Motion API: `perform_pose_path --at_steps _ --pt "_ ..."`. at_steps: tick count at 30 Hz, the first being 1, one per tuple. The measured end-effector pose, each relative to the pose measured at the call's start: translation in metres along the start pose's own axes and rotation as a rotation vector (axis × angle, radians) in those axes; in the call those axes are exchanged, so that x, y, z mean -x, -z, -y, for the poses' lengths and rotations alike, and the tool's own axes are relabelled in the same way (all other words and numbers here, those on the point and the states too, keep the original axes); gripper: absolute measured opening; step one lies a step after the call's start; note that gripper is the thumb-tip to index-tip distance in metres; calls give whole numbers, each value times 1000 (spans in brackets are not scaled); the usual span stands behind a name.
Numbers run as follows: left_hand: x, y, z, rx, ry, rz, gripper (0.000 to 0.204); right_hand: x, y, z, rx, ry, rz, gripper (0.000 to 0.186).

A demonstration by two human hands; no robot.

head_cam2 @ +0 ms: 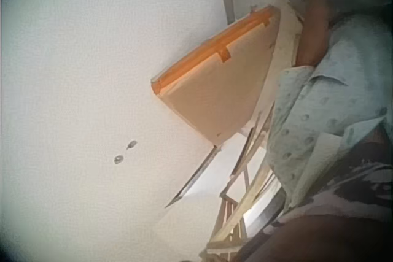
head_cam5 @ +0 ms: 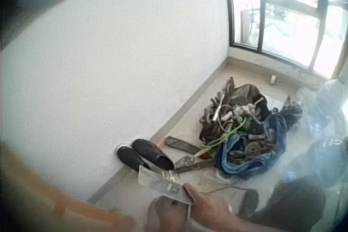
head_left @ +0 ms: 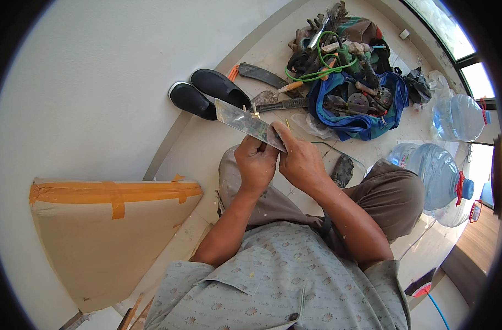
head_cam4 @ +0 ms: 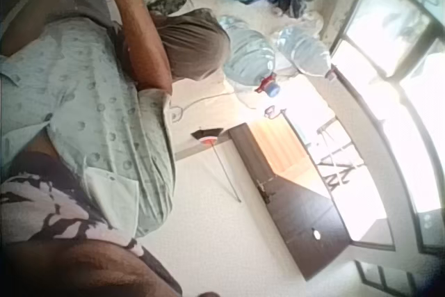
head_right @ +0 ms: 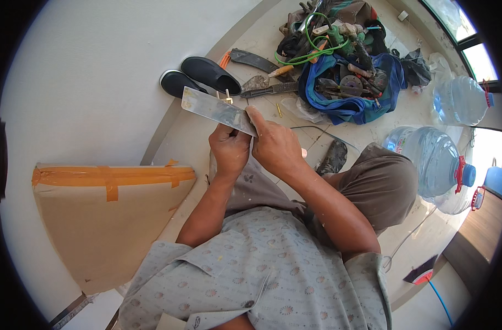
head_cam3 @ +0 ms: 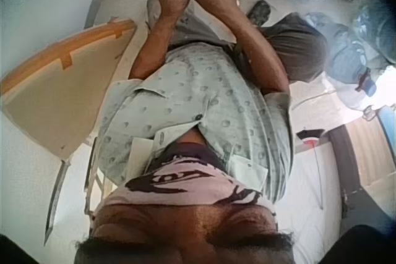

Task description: Repairing or assembling an electrical plug by connecting wires.

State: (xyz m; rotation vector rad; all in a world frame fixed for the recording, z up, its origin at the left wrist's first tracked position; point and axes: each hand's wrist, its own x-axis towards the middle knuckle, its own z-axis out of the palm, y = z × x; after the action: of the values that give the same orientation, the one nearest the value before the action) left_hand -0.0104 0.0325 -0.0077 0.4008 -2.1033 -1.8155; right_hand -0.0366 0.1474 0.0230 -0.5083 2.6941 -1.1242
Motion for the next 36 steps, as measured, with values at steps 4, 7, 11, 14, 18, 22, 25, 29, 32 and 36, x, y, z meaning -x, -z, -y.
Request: perform_pose_path --at_steps 4,7,11,14,18,22,25,29,32,36 --pt "-1 1 0 -88 -36 20 5 -4 4 -2 -131 7 -22 45" --pt "-1 -4 -5 53 132 -66 12 -12 -1 -12 -369 5 3 39" --pt "-7 -1 -7 180 281 -22 19 -15 0 -23 -556 28 35 39" --pt "-8 5 -8 252 380 -10 16 -8 8 -12 -310 63 53 50" --pt "-6 11 -1 378 444 7 13 -4 19 -3 -109 -26 183 63" --pt "-7 10 -7 453 446 9 11 -3 16 -3 -17 18 122 71" --pt "-9 7 -15 405 380 19 10 -3 14 -6 -43 0 135 70" --pt "-7 6 -13 330 349 51 11 -1 10 -5 -81 -9 91 67" --pt "-7 0 -12 272 242 18 10 -1 3 -5 -91 -38 63 65" --pt "-4 -1 -6 159 222 3 11 -2 -2 -5 -100 -48 41 64"
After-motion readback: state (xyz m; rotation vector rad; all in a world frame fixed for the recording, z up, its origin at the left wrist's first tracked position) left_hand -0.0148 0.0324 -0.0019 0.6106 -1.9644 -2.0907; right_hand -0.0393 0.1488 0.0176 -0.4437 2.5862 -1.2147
